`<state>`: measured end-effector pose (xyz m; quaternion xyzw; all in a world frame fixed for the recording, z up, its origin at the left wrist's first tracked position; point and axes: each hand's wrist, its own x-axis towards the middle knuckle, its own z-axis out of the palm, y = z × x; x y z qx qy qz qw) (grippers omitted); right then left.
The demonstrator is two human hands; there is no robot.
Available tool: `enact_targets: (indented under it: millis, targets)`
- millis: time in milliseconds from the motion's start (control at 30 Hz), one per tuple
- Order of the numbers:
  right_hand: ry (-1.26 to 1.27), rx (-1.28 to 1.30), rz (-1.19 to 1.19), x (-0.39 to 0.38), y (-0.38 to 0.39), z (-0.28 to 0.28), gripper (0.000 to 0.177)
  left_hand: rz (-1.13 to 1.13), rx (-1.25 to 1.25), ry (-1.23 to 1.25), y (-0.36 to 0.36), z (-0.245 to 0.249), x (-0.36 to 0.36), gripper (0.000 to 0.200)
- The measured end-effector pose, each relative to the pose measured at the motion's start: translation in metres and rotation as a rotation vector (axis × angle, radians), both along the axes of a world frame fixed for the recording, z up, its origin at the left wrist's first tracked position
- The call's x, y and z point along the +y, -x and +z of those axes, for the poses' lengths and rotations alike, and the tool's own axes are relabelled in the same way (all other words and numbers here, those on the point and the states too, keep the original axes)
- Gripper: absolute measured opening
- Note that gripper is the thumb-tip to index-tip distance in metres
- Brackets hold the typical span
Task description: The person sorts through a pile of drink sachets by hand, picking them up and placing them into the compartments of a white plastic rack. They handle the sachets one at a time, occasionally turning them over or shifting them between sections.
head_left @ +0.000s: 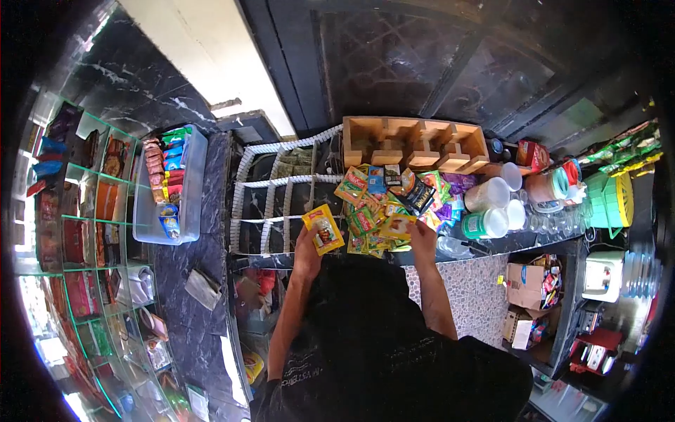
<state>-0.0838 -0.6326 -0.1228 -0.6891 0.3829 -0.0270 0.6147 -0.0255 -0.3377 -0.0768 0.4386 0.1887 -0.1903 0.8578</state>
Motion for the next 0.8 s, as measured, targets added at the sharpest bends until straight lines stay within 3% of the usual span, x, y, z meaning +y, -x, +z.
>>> enact_targets:
  millis: [67,133,200,267,300,433,533,567,633,667,733,800]
  targets:
    - [0.061,-0.026,0.065,0.005,-0.006,0.020,0.036,-0.033,0.010,0.107,-0.001,-0.009,0.003,0.037]
    - [0.320,-0.248,0.143,0.013,-0.013,0.036,0.032,-0.060,0.014,0.070,-0.005,-0.010,0.004,0.037]
    - [0.320,-0.233,0.254,0.020,-0.030,0.063,0.027,-0.099,0.004,0.042,-0.009,-0.015,0.005,0.044]
    - [0.533,-0.549,0.538,0.030,-0.049,0.083,0.023,-0.122,-0.035,0.045,-0.016,-0.021,0.006,0.047]
    - [0.315,-0.475,0.646,0.037,-0.058,0.093,0.022,-0.124,-0.012,0.063,-0.019,-0.023,0.006,0.049]
    - [0.119,-0.500,0.846,0.091,-0.087,0.140,0.022,-0.160,-0.083,0.171,-0.015,0.015,-0.001,0.044]
    - [0.313,-0.570,1.014,0.115,-0.098,0.125,0.024,-0.186,-0.212,0.132,-0.002,0.022,-0.001,0.041]
    - [0.527,-0.659,0.977,0.123,-0.098,0.121,0.023,-0.210,-0.231,-0.003,-0.002,0.024,0.000,0.042]
    - [0.823,-0.758,0.927,0.132,-0.098,0.113,0.023,-0.178,-0.255,0.005,-0.001,0.023,0.000,0.042]
    - [0.816,-0.764,0.939,0.136,-0.098,0.108,0.023,-0.161,-0.276,0.015,0.001,0.023,0.001,0.042]
    - [0.539,-0.766,1.016,0.145,-0.097,0.102,0.020,-0.161,-0.287,0.005,0.004,0.020,0.007,0.043]
    - [0.496,-0.728,1.016,0.153,-0.094,0.096,0.025,-0.288,-0.368,-0.203,0.009,0.017,0.010,0.045]
